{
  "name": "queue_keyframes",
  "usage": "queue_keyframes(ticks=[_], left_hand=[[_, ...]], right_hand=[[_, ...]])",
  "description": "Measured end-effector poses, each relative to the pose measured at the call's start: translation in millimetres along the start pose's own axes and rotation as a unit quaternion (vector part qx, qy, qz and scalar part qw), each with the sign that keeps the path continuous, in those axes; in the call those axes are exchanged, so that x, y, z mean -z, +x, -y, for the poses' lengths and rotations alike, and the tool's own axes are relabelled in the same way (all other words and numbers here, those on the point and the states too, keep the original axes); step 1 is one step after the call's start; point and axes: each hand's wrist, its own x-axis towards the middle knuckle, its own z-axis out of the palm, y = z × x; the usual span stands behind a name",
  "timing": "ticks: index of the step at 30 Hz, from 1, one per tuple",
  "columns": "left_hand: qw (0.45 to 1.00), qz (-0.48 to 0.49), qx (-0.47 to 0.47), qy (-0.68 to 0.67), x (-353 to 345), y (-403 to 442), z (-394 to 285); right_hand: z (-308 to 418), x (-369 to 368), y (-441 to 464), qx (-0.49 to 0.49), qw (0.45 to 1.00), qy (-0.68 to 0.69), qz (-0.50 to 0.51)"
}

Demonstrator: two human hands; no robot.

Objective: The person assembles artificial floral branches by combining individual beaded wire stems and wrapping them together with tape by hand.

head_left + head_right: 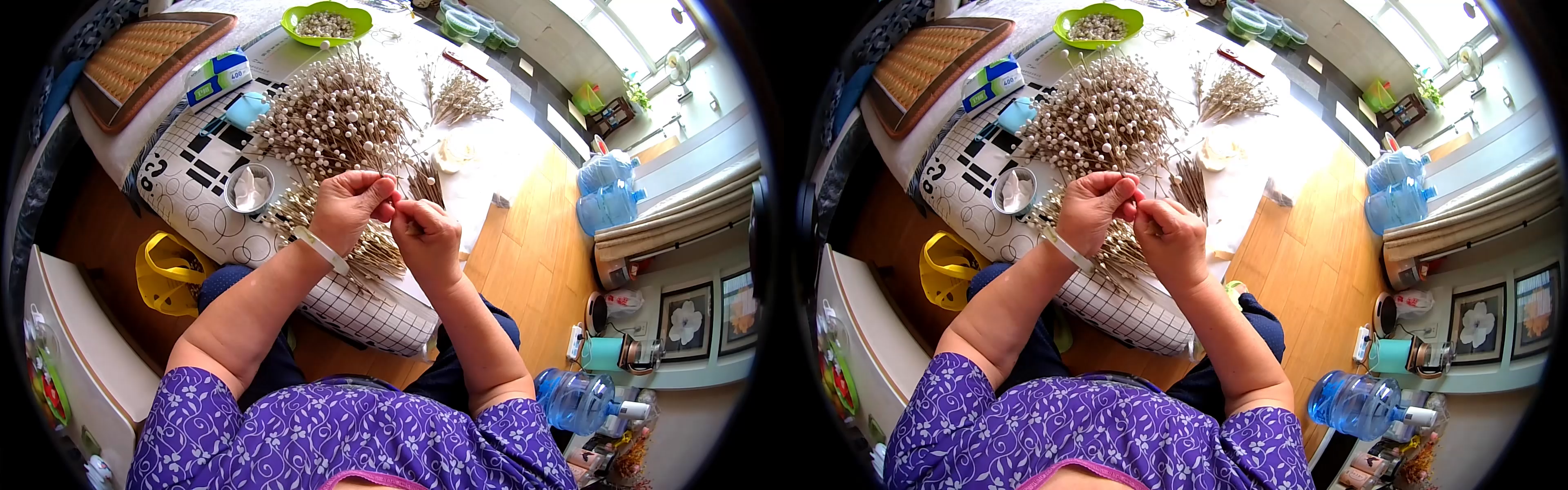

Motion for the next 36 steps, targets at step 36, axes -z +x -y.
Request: queue_keyframes(ticks=[36], left_hand=[[0.957, 0.227, 0.173, 0.056, 2, -7, -11]], right_hand=[[-35, 35, 15, -0.221, 0.816, 0.489, 0.212]])
